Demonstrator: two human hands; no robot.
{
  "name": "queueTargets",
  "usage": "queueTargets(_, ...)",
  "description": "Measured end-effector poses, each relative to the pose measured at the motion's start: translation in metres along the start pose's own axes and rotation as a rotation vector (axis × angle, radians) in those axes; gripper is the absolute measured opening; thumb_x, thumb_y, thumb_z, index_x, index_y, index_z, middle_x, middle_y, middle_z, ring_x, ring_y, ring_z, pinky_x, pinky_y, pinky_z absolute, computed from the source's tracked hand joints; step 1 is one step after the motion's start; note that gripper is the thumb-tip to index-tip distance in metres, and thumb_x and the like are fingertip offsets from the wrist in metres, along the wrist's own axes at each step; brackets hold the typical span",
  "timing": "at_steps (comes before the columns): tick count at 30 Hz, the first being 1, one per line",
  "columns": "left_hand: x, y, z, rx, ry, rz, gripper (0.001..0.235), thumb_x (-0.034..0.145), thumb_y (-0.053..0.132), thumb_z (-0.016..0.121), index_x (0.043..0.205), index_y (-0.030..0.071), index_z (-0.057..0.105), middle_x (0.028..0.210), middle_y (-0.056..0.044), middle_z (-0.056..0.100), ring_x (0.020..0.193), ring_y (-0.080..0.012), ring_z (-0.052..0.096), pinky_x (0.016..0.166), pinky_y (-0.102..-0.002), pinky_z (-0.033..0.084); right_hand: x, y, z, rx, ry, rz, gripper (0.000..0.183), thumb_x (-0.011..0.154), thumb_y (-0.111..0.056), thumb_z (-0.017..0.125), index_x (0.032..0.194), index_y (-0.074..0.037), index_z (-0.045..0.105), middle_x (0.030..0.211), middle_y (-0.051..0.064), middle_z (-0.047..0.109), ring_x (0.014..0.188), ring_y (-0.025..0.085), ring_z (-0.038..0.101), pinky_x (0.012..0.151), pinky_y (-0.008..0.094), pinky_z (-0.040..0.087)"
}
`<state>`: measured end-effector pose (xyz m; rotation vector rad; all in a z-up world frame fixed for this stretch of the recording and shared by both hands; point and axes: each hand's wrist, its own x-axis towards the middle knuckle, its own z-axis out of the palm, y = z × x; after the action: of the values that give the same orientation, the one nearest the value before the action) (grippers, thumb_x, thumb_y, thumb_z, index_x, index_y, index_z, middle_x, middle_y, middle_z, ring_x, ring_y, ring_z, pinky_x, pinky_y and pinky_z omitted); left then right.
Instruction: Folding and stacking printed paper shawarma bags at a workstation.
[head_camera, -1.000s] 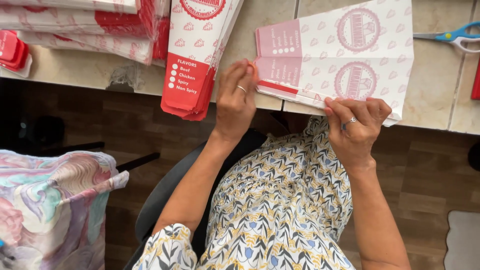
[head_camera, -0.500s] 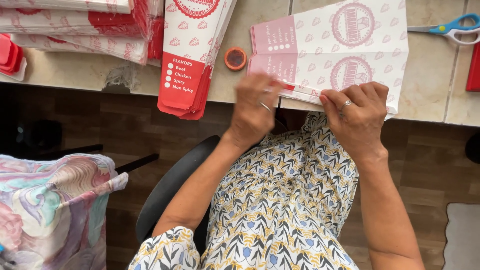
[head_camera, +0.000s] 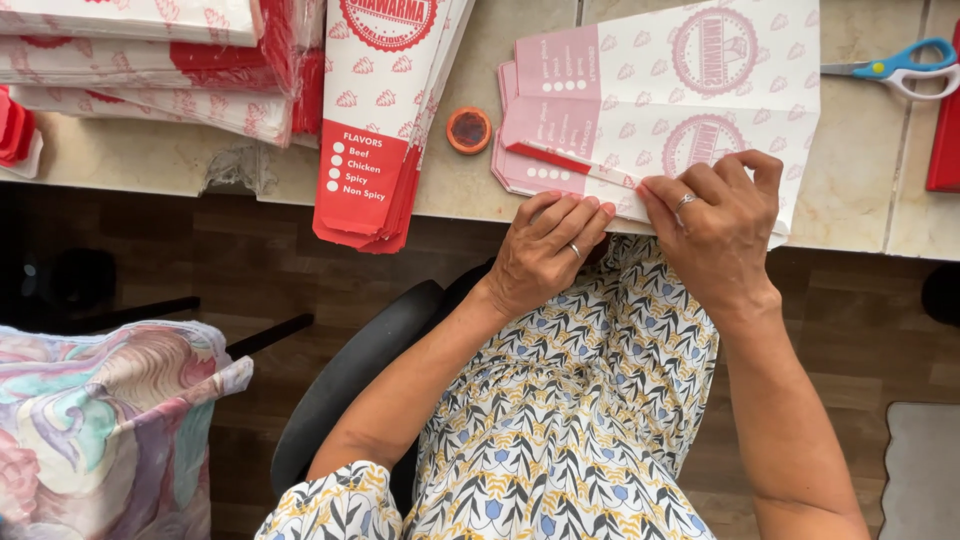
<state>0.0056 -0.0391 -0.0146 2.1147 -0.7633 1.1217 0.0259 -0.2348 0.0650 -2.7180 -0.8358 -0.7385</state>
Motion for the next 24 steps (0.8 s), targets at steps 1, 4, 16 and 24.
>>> queueTargets(1, 0.004, 0.001, -0.002, -0.003, 0.000, 0.001, 0.023, 0.096, 0.013, 0.073, 0.117, 0.005, 0.075, 0.116, -0.011, 0.072, 0.106, -0.0248, 0.068, 0.099, -0.044, 0.055, 0.000, 0.001, 0.002, -0.002, 0.000, 0.002, 0.011, 0.103, -0.014, 0.086, 0.094, -0.008, 0.081, 0.074, 0.002, 0.061, 0.077, 0.020, 0.061, 0.108, 0.046, 0.045)
queueTargets(4, 0.020, 0.005, -0.007, 0.015, -0.111, -0.063, 0.026, 0.101, 0.026, 0.066, 0.118, 0.008, 0.072, 0.109, -0.008, 0.067, 0.098, -0.0211, 0.062, 0.096, -0.040, 0.050, 0.004, 0.004, 0.004, 0.045, -0.025, 0.031, 0.013, 0.102, -0.013, 0.086, 0.092, -0.009, 0.080, 0.073, 0.002, 0.058, 0.073, 0.019, 0.055, 0.105, 0.043, 0.043)
queueTargets(16, 0.042, 0.007, -0.017, 0.271, -0.405, -0.095, 0.048, 0.109, 0.047, 0.049, 0.134, 0.009, 0.066, 0.131, -0.003, 0.064, 0.094, -0.0208, 0.050, 0.086, -0.034, 0.037, 0.075, 0.102, 0.050, 0.169, -0.092, 0.109, 0.012, 0.107, -0.004, 0.090, 0.117, -0.004, 0.083, 0.109, 0.013, 0.077, 0.101, 0.029, 0.057, 0.082, 0.041, 0.043)
queueTargets(24, 0.042, 0.007, -0.018, 0.280, -0.418, -0.089, 0.048, 0.109, 0.047, 0.050, 0.136, 0.009, 0.064, 0.132, -0.001, 0.062, 0.096, -0.0199, 0.050, 0.087, -0.033, 0.037, 0.101, 0.132, 0.092, 0.064, -0.154, 0.022, 0.011, 0.105, -0.011, 0.086, 0.115, -0.014, 0.086, 0.102, 0.005, 0.071, 0.104, 0.030, 0.054, 0.082, 0.044, 0.037)
